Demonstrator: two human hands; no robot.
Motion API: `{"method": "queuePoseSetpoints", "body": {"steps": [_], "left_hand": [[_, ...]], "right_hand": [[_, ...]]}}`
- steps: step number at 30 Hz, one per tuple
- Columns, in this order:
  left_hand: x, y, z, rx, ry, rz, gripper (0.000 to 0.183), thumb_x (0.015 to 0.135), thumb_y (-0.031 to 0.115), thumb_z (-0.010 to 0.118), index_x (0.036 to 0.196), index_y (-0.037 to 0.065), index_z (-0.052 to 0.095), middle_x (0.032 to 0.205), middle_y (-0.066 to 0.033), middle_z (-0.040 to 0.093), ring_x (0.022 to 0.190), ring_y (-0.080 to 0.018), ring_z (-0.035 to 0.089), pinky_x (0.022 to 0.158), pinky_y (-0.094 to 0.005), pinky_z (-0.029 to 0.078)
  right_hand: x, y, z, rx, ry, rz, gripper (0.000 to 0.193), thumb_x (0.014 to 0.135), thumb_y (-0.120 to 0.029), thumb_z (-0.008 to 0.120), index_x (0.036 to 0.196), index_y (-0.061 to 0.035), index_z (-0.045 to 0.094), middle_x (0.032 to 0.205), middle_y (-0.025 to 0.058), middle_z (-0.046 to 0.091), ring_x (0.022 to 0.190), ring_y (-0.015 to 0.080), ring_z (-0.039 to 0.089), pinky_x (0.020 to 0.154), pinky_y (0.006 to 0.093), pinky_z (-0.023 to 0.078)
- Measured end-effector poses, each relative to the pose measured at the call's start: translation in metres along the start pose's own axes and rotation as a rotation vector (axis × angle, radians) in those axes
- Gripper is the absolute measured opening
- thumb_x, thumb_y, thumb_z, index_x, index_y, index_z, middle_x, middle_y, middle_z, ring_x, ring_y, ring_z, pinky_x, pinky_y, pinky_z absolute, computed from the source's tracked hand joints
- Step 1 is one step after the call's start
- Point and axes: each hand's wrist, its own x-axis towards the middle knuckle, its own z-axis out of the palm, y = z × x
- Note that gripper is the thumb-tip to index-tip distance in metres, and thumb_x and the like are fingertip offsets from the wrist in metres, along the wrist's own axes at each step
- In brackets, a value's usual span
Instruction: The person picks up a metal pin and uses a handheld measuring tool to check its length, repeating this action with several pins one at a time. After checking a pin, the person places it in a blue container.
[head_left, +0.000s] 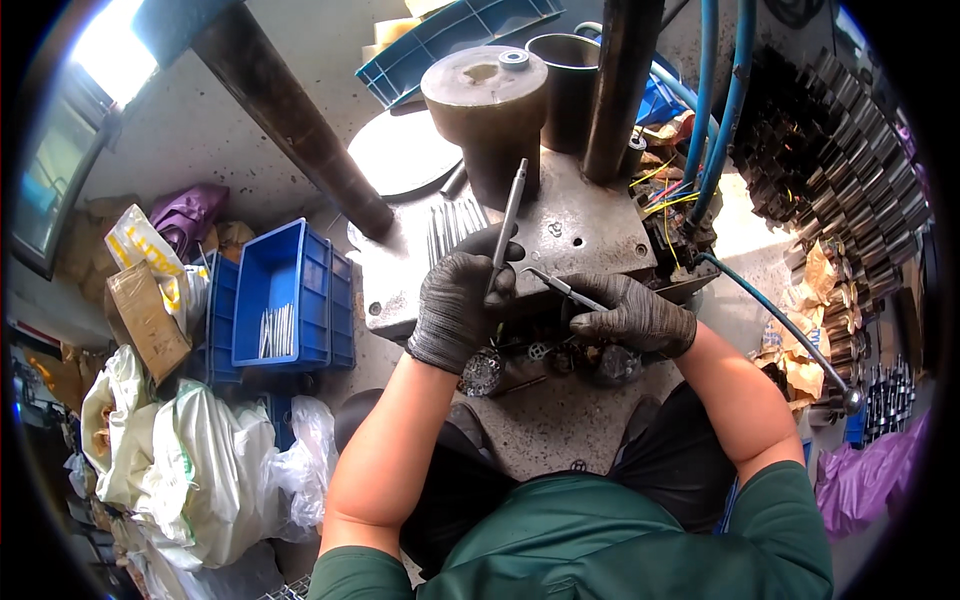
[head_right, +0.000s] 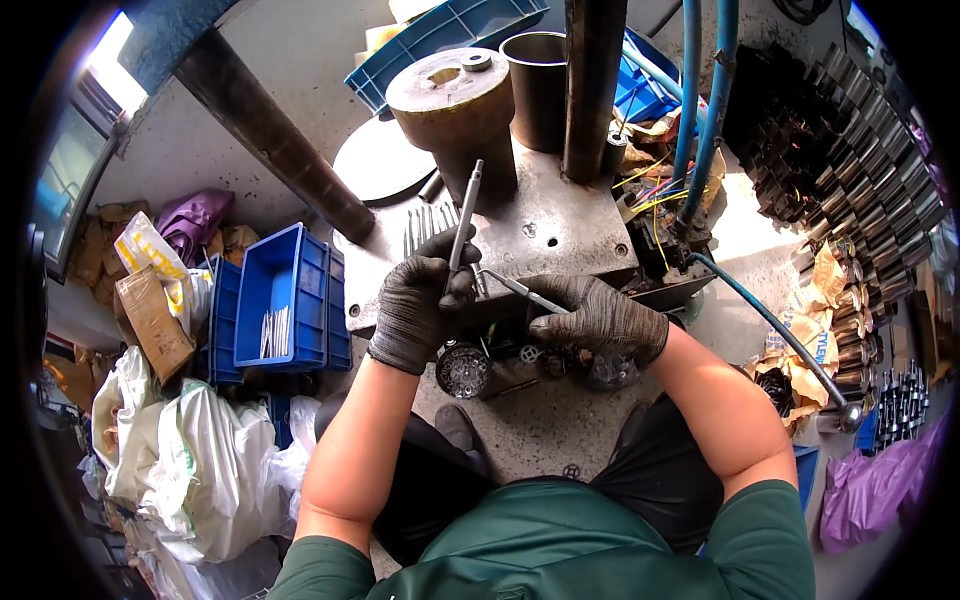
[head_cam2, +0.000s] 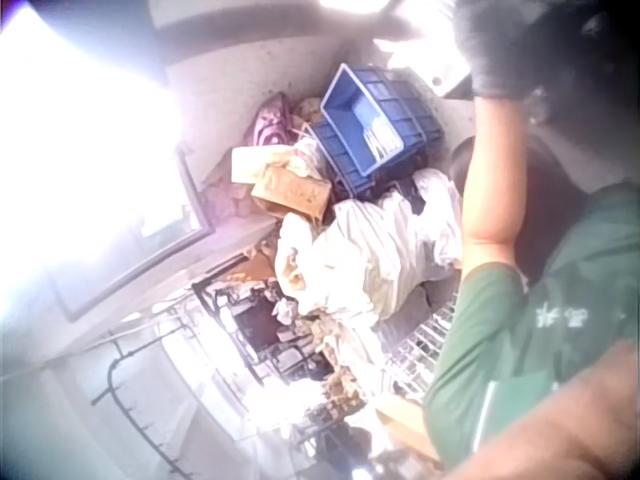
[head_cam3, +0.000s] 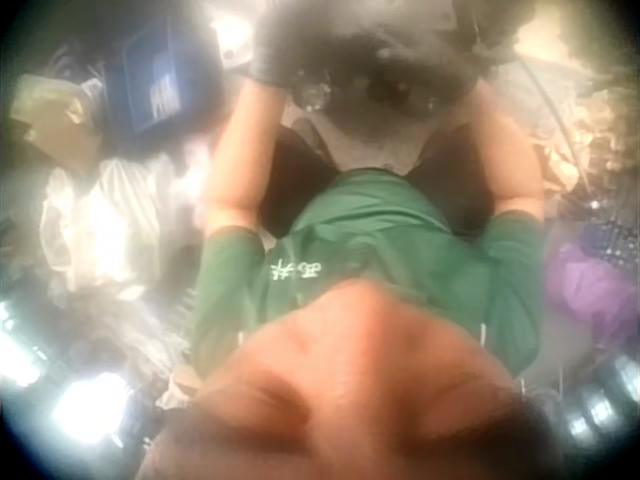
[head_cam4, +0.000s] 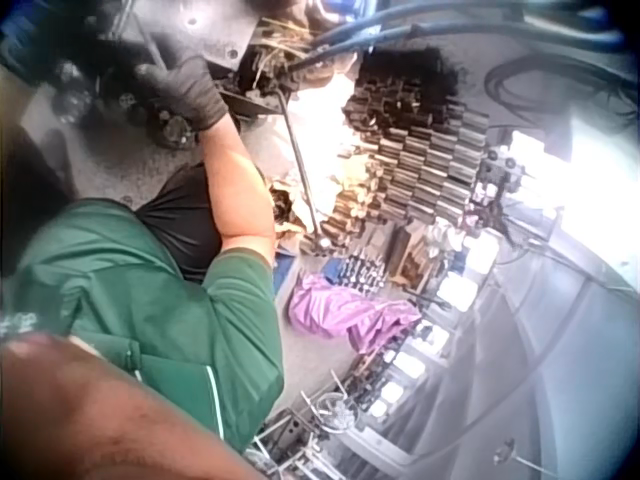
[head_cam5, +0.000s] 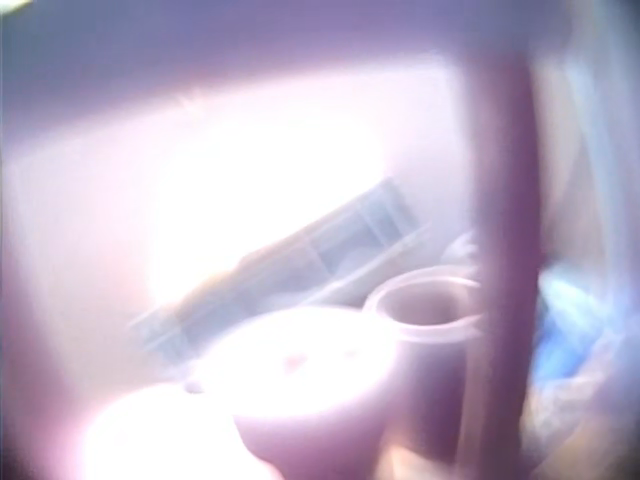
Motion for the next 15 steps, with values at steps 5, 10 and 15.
{"method": "queuePoseSetpoints", "body": {"steps": [5, 10, 15], "left_hand": [[0.001, 0.004, 0.011, -0.038, -0.013, 0.142, 0.062, 0.088, 0.002, 0.069, 0.147, 0.005, 0.049, 0.115, -0.0139, 0.063, 0.091, -0.0198, 0.062, 0.072, -0.03, 0.056], [-0.006, 0.003, 0.01, 0.018, -0.024, 0.165, 0.065, 0.091, 0.002, 0.069, 0.152, 0.011, 0.047, 0.109, -0.01, 0.06, 0.09, -0.0182, 0.06, 0.074, -0.0277, 0.055], [-0.007, 0.007, 0.002, -0.054, -0.058, 0.079, 0.055, 0.094, 0.008, 0.06, 0.148, 0.005, 0.049, 0.108, -0.012, 0.062, 0.083, -0.0185, 0.059, 0.061, -0.0264, 0.054]], "right_hand": [[0.018, 0.021, -0.017, -1.079, 0.307, -0.438, 0.044, 0.075, -0.017, 0.074, 0.115, -0.0041, 0.062, 0.105, 0.0155, 0.067, 0.1, 0.04, 0.062, 0.087, 0.0463, 0.052], [0.036, 0.031, -0.013, -1.358, 0.391, -0.513, 0.041, 0.076, -0.023, 0.072, 0.112, -0.0044, 0.064, 0.118, 0.0118, 0.067, 0.109, 0.0355, 0.061, 0.093, 0.0496, 0.049], [0.058, 0.039, -0.01, -1.481, 0.396, -0.509, 0.036, 0.078, -0.023, 0.071, 0.109, -0.0061, 0.067, 0.132, 0.0083, 0.065, 0.112, 0.0346, 0.06, 0.094, 0.0482, 0.049]]}}
